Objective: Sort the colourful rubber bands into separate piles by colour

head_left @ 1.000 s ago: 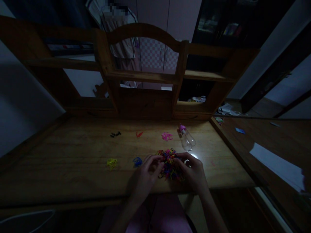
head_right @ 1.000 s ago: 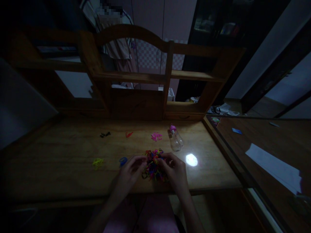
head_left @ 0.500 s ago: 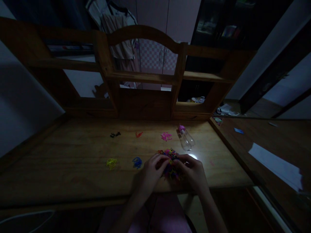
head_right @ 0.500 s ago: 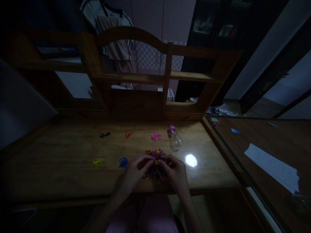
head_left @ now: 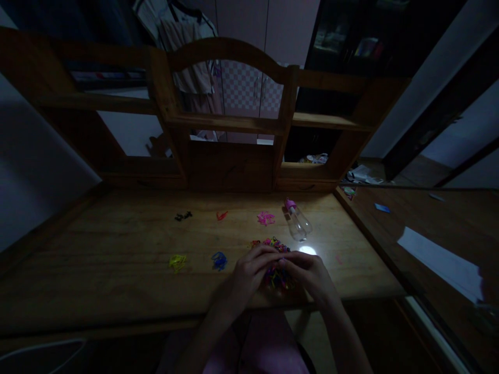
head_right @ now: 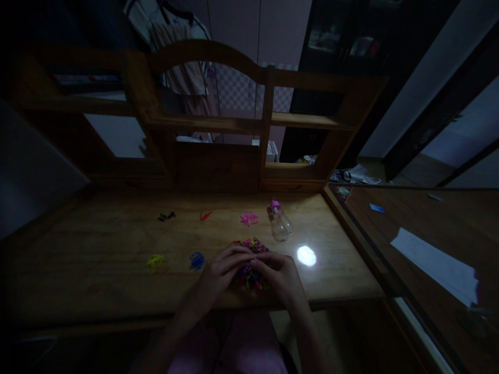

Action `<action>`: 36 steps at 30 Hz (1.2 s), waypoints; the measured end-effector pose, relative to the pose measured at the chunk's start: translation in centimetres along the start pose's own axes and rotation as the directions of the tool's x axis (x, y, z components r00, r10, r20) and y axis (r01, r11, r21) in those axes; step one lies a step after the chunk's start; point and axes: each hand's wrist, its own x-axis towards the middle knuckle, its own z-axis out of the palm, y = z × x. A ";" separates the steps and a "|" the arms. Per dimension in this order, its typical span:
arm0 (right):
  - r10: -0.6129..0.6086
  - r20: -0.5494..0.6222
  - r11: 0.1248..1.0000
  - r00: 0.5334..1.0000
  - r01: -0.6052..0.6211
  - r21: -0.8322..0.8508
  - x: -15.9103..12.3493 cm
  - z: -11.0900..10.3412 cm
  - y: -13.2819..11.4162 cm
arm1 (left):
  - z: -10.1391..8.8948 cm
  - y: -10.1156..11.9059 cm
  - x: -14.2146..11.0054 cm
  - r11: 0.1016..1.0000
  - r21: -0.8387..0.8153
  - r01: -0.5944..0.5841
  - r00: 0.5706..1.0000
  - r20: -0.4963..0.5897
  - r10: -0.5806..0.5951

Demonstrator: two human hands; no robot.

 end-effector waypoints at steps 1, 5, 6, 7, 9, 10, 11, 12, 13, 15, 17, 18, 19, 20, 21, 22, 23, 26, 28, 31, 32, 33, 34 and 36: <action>0.001 0.008 1.000 1.000 -0.001 0.011 0.0 0.0 -0.1 | -0.1 0.1 0.0 1.000 -0.002 0.001 1.000 -0.003 -0.001; 0.035 0.015 0.995 0.999 -0.036 0.088 -0.3 0.2 -0.3 | 0.2 -0.1 0.0 1.000 -0.007 0.015 0.996 -0.086 -0.016; 0.056 0.008 0.992 0.998 -0.056 0.110 -0.3 0.3 -0.2 | 0.3 -0.2 0.0 1.000 -0.009 0.017 0.993 -0.120 -0.018; 0.080 0.002 0.988 0.997 -0.079 0.136 -0.3 0.4 0.0 | 0.4 -0.3 0.0 1.000 -0.014 0.020 0.988 -0.155 -0.022; 0.114 -0.004 0.975 0.993 -0.111 0.194 -0.3 0.5 0.4 | 0.6 -0.4 0.1 0.999 -0.032 0.034 0.975 -0.217 -0.040; 0.122 -0.005 0.969 0.992 -0.118 0.219 -0.3 0.6 0.6 | 0.6 -0.5 0.1 0.998 -0.046 0.047 0.970 -0.236 -0.056; 0.127 -0.007 0.964 0.992 -0.121 0.235 -0.3 0.6 0.8 | 0.6 -0.5 0.2 0.996 -0.063 0.061 0.966 -0.248 -0.074; 0.129 -0.017 0.962 0.991 -0.121 0.244 -0.3 0.6 1.0 | 0.6 -0.5 0.2 0.994 -0.082 0.073 0.963 -0.254 -0.092; 0.133 -0.033 0.962 0.991 -0.121 0.246 -0.3 0.6 1.2 | 0.5 -0.5 0.2 0.991 -0.100 0.086 0.960 -0.258 -0.109; 0.142 -0.072 0.962 0.987 -0.121 0.246 -0.3 0.5 1.4 | 0.4 -0.6 0.1 0.986 -0.127 0.108 0.956 -0.259 -0.138; 0.143 -0.099 0.966 0.985 -0.117 0.232 -0.3 0.5 1.4 | 0.2 -0.6 0.1 0.982 -0.137 0.127 0.952 -0.262 -0.160; 0.135 -0.106 0.970 0.985 -0.109 0.219 -0.3 0.5 1.3 | 0.1 -0.6 0.0 0.982 -0.136 0.135 0.951 -0.261 -0.167; 0.117 -0.108 0.974 0.987 -0.093 0.206 -0.3 0.5 1.1 | 0.1 -0.7 0.0 0.981 -0.135 0.140 0.951 -0.258 -0.171; 0.091 -0.105 0.979 0.990 -0.069 0.194 -0.4 0.5 0.9 | 0.1 -0.7 0.0 0.981 -0.133 0.142 0.952 -0.253 -0.172; 0.058 -0.098 0.982 0.993 -0.039 0.183 -0.4 0.6 0.7 | 0.1 -0.7 0.0 0.982 -0.131 0.139 0.954 -0.250 -0.168; 0.023 -0.091 0.985 0.996 -0.007 0.170 -0.4 0.7 0.4 | 0.1 -0.7 -0.1 0.983 -0.125 0.133 0.957 -0.242 -0.161; -0.011 -0.085 0.989 0.996 0.024 0.149 -0.5 0.8 0.1 | 0.2 -0.6 -0.1 0.985 -0.117 0.126 0.961 -0.234 -0.151; -0.075 -0.099 0.996 0.992 0.078 0.033 -0.6 1.1 -0.7 | 0.3 -0.5 -0.1 0.990 -0.087 0.111 0.966 -0.224 -0.128; -0.094 -0.126 0.995 0.988 0.089 -0.046 -0.7 1.2 -1.0 | 0.3 -0.4 -0.1 0.990 -0.083 0.117 0.963 -0.232 -0.133; -0.107 -0.129 0.990 0.986 0.094 -0.102 -0.8 1.3 -1.1 | 0.2 -0.3 -0.1 0.983 -0.113 0.147 0.954 -0.245 -0.171; -0.107 -0.119 0.990 0.987 0.094 -0.105 -0.8 1.3 -1.1 | 0.2 -0.3 -0.1 0.977 -0.132 0.165 0.949 -0.248 -0.193; -0.104 -0.107 0.991 0.989 0.093 -0.101 -0.8 1.3 -0.9 | 0.2 -0.4 -0.1 0.970 -0.155 0.186 0.944 -0.246 -0.220; -0.100 -0.098 0.992 0.990 0.091 -0.089 -0.7 1.2 -0.8 | 0.2 -0.4 0.0 0.960 -0.184 0.211 0.938 -0.238 -0.252; -0.088 -0.085 0.995 0.992 0.084 -0.052 -0.7 1.1 -0.5 | 0.2 -0.6 0.0 0.928 -0.258 0.268 0.923 -0.207 -0.324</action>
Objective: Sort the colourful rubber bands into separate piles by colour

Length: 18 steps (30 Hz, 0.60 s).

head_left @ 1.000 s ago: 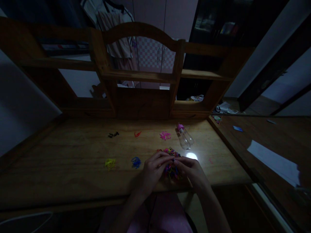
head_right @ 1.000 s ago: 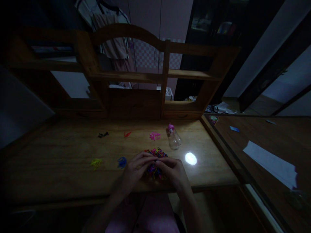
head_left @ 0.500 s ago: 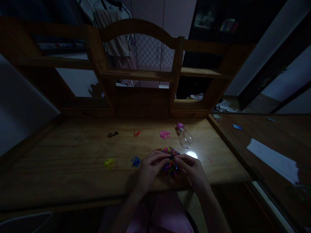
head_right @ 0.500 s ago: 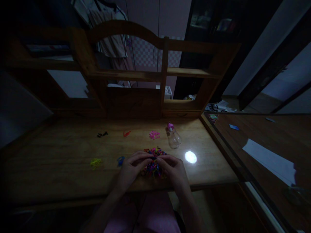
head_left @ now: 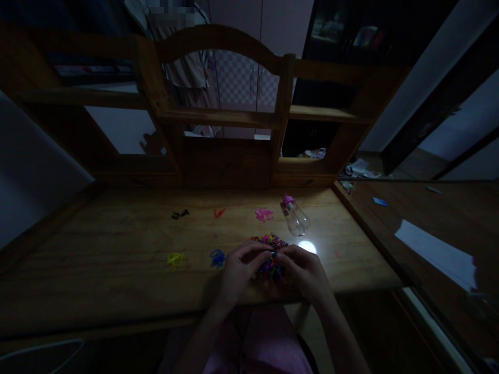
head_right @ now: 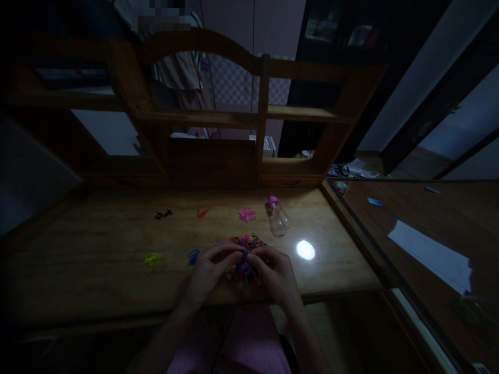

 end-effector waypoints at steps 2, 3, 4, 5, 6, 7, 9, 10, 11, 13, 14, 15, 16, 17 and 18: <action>0.019 0.013 0.999 1.000 -0.019 0.041 0.1 -0.1 0.2 | 0.0 -0.2 0.1 0.995 -0.063 0.072 0.997 0.011 -0.071; 0.033 0.020 0.998 0.999 -0.034 0.057 0.1 -0.2 0.2 | 0.0 -0.2 0.1 0.992 -0.087 0.097 0.995 0.007 -0.096; 0.050 0.025 0.996 0.998 -0.051 0.068 0.1 -0.3 0.2 | 0.0 -0.3 0.2 0.988 -0.104 0.111 0.994 -0.004 -0.112; 0.069 0.029 0.995 0.997 -0.072 0.076 0.1 -0.4 0.1 | 0.1 -0.4 0.2 0.986 -0.115 0.119 0.993 -0.014 -0.121; 0.089 0.029 0.992 0.996 -0.091 0.084 0.1 -0.4 0.0 | 0.1 -0.4 0.2 0.985 -0.123 0.119 0.992 -0.023 -0.123; 0.108 0.024 0.990 0.994 -0.110 0.093 0.0 -0.5 -0.1 | 0.2 -0.4 0.3 0.985 -0.129 0.116 0.992 -0.029 -0.121; 0.136 0.012 0.984 0.991 -0.137 0.110 0.0 -0.6 -0.4 | 0.2 -0.5 0.3 0.984 -0.144 0.108 0.993 -0.031 -0.113; 0.147 0.006 0.983 0.989 -0.147 0.113 0.0 -0.6 -0.4 | 0.3 -0.6 0.2 0.983 -0.146 0.108 0.993 -0.030 -0.113; 0.156 0.001 0.982 0.988 -0.155 0.112 0.0 -0.6 -0.5 | 0.3 -0.6 0.2 0.983 -0.145 0.110 0.993 -0.031 -0.116; 0.164 -0.009 0.981 0.986 -0.162 0.106 -0.1 -0.6 -0.6 | 0.3 -0.6 0.2 0.983 -0.133 0.123 0.991 -0.039 -0.130; 0.168 -0.013 0.981 0.986 -0.165 0.103 -0.1 -0.6 -0.6 | 0.3 -0.6 0.2 0.983 -0.126 0.133 0.989 -0.043 -0.139; 0.169 -0.019 0.981 0.985 -0.166 0.101 -0.1 -0.7 -0.6 | 0.2 -0.5 0.2 0.982 -0.124 0.142 0.988 -0.047 -0.149; 0.168 -0.024 0.981 0.986 -0.164 0.103 -0.1 -0.7 -0.5 | 0.1 -0.5 0.3 0.980 -0.127 0.151 0.986 -0.054 -0.159; 0.164 -0.030 0.981 0.986 -0.160 0.105 0.0 -0.8 -0.4 | -0.1 -0.4 0.3 0.978 -0.132 0.161 0.983 -0.061 -0.171; 0.157 -0.035 0.982 0.987 -0.153 0.108 0.0 -0.8 -0.3 | -0.3 -0.4 0.3 0.976 -0.138 0.170 0.981 -0.067 -0.180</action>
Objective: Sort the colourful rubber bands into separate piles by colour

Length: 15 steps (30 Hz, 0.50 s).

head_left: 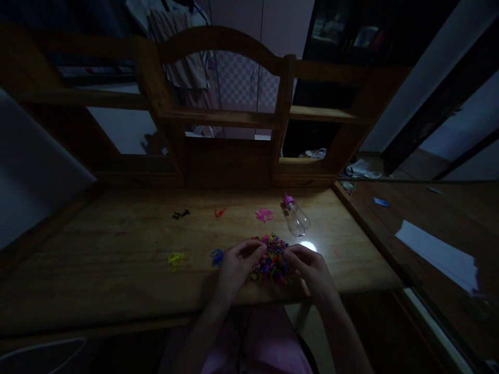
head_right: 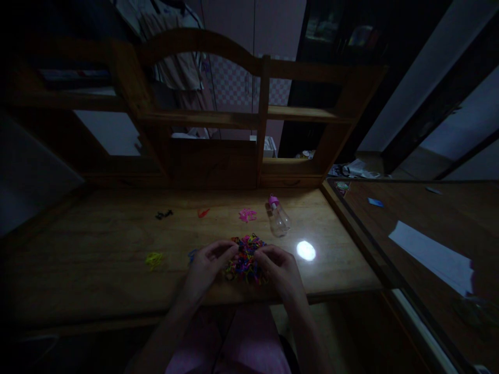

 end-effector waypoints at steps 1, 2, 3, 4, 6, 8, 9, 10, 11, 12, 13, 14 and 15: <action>-0.011 -0.006 1.000 1.000 0.011 0.003 0.1 -0.1 0.2 | -0.2 0.1 0.0 1.000 -0.004 0.006 1.000 -0.008 -0.006; -0.024 -0.017 1.000 1.000 0.024 0.008 0.2 -0.2 0.4 | -0.4 0.1 0.1 1.000 -0.003 0.010 1.000 -0.016 -0.010; -0.036 -0.029 0.999 0.999 0.037 0.009 0.3 -0.4 0.6 | -0.7 0.1 0.2 1.000 0.002 0.014 1.000 -0.019 -0.013; -0.044 -0.040 0.999 0.998 0.045 0.007 0.4 -0.5 0.9 | -0.9 0.1 0.2 1.000 0.010 0.017 1.000 -0.020 -0.016; -0.047 -0.059 0.999 0.997 0.046 -0.013 0.5 -0.8 1.2 | -1.4 0.0 0.2 0.999 0.024 0.023 1.000 -0.018 -0.022; -0.044 -0.069 0.998 0.997 0.042 -0.041 0.5 -1.0 1.3 | -1.8 0.0 0.2 0.999 0.032 0.027 1.000 -0.014 -0.026; -0.046 -0.072 0.998 0.996 0.042 -0.050 0.4 -1.0 1.3 | -1.9 0.0 0.2 0.999 0.031 0.027 1.000 -0.010 -0.027; -0.049 -0.074 0.997 0.996 0.045 -0.056 0.4 -1.0 1.2 | -2.1 0.0 0.2 0.999 0.031 0.029 1.000 -0.007 -0.029; -0.053 -0.074 0.997 0.996 0.049 -0.058 0.3 -1.0 1.1 | -2.2 0.1 0.2 0.999 0.033 0.029 1.000 -0.005 -0.029; -0.058 -0.071 0.997 0.996 0.054 -0.057 0.3 -1.0 1.0 | -2.3 0.1 0.2 0.999 0.038 0.028 1.000 -0.004 -0.028; -0.060 -0.066 0.997 0.996 0.057 -0.055 0.3 -0.9 1.0 | -2.3 0.2 0.1 0.999 0.047 0.025 1.000 -0.001 -0.024; -0.061 -0.062 0.997 0.996 0.057 -0.054 0.3 -0.8 0.9 | -2.4 0.3 0.1 0.998 0.061 0.021 1.000 0.001 -0.021; -0.060 -0.058 0.997 0.997 0.057 -0.054 0.3 -0.8 0.8 | -2.4 0.3 0.1 0.997 0.078 0.012 1.000 0.002 -0.013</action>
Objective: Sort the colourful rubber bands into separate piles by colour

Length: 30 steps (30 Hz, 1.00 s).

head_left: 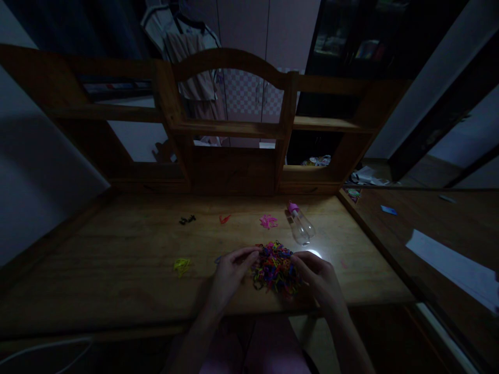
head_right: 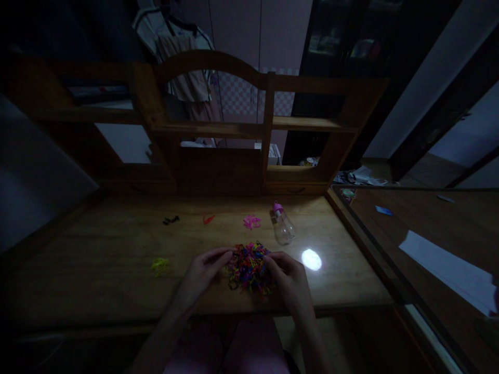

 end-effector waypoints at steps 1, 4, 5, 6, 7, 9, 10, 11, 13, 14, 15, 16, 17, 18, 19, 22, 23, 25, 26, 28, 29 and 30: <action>0.000 0.003 1.000 1.000 0.000 0.000 0.0 0.1 -0.1 | 0.0 0.1 0.0 1.000 0.018 -0.016 1.000 0.005 0.016; -0.008 0.016 1.000 1.000 0.008 -0.004 0.0 0.3 -0.3 | 0.6 0.4 -0.2 0.989 0.093 -0.115 0.993 0.039 0.112; -0.016 0.021 1.000 1.000 0.016 -0.009 0.0 0.4 -0.3 | 0.9 0.6 -0.3 0.979 0.127 -0.160 0.987 0.054 0.154; -0.026 0.026 1.000 0.999 0.026 -0.016 0.0 0.5 -0.4 | 1.2 0.7 -0.4 0.965 0.163 -0.204 0.978 0.067 0.196; -0.036 0.032 0.999 0.999 0.037 -0.027 0.0 0.6 -0.4 | 1.6 0.9 -0.4 0.950 0.195 -0.244 0.969 0.076 0.233; -0.058 0.047 0.997 0.997 0.060 -0.044 -0.1 0.8 -0.4 | 2.3 1.3 -0.6 0.919 0.246 -0.308 0.951 0.092 0.294; -0.068 0.054 0.996 0.996 0.070 -0.046 -0.2 0.9 -0.4 | 2.6 1.4 -0.6 0.903 0.266 -0.336 0.942 0.097 0.322; -0.076 0.060 0.996 0.995 0.079 -0.046 -0.2 0.9 -0.4 | 2.9 1.5 -0.7 0.886 0.287 -0.363 0.932 0.098 0.350; -0.090 0.067 0.995 0.994 0.094 -0.045 -0.3 0.9 -0.4 | 3.2 1.6 -0.7 0.848 0.331 -0.414 0.909 0.090 0.408; -0.098 0.068 0.994 0.993 0.101 -0.047 -0.3 0.9 -0.4 | 3.3 1.6 -0.8 0.828 0.350 -0.438 0.895 0.083 0.438; -0.103 0.067 0.993 0.992 0.107 -0.050 -0.4 0.9 -0.4 | 3.4 1.7 -0.9 0.810 0.364 -0.461 0.881 0.078 0.466; -0.107 0.064 0.993 0.992 0.110 -0.050 -0.4 0.9 -0.4 | 3.5 1.7 -0.9 0.794 0.373 -0.481 0.868 0.076 0.490; -0.106 0.060 0.993 0.993 0.109 -0.046 -0.4 0.9 -0.4 | 3.5 1.7 -1.0 0.780 0.378 -0.498 0.856 0.073 0.511; -0.101 0.053 0.994 0.993 0.104 -0.039 -0.4 1.0 -0.4 | 3.5 1.8 -1.2 0.770 0.382 -0.511 0.847 0.070 0.528; -0.093 0.051 0.995 0.994 0.094 -0.031 -0.4 1.0 -0.4 | 3.5 1.8 -1.3 0.764 0.385 -0.518 0.841 0.066 0.537; -0.067 0.056 0.998 0.996 0.067 0.002 -0.5 1.0 -0.4 | 3.5 1.9 -1.5 0.780 0.369 -0.505 0.847 0.040 0.530; -0.061 0.060 0.998 0.996 0.060 0.014 -0.5 1.0 -0.3 | 3.4 1.8 -1.5 0.803 0.349 -0.484 0.861 0.024 0.509; -0.048 0.057 0.998 0.997 0.046 0.035 -0.6 1.0 -0.2 | 3.2 1.6 -1.3 0.868 0.278 -0.412 0.902 -0.011 0.431; -0.041 0.049 0.998 0.998 0.040 0.040 -0.6 0.9 -0.2 | 3.0 1.4 -1.2 0.906 0.228 -0.357 0.928 -0.023 0.372; -0.030 0.032 0.999 0.999 0.029 0.030 -0.6 0.8 -0.2 | 2.5 1.1 -1.0 0.963 0.123 -0.239 0.969 -0.032 0.244; -0.029 0.022 0.999 0.999 0.028 0.018 -0.6 0.7 -0.2 | 2.1 0.9 -0.9 0.979 0.086 -0.187 0.981 -0.037 0.191; -0.030 0.008 1.000 1.000 0.030 0.002 -0.6 0.6 -0.2 | 1.5 0.7 -0.8 0.987 0.071 -0.147 0.987 -0.048 0.150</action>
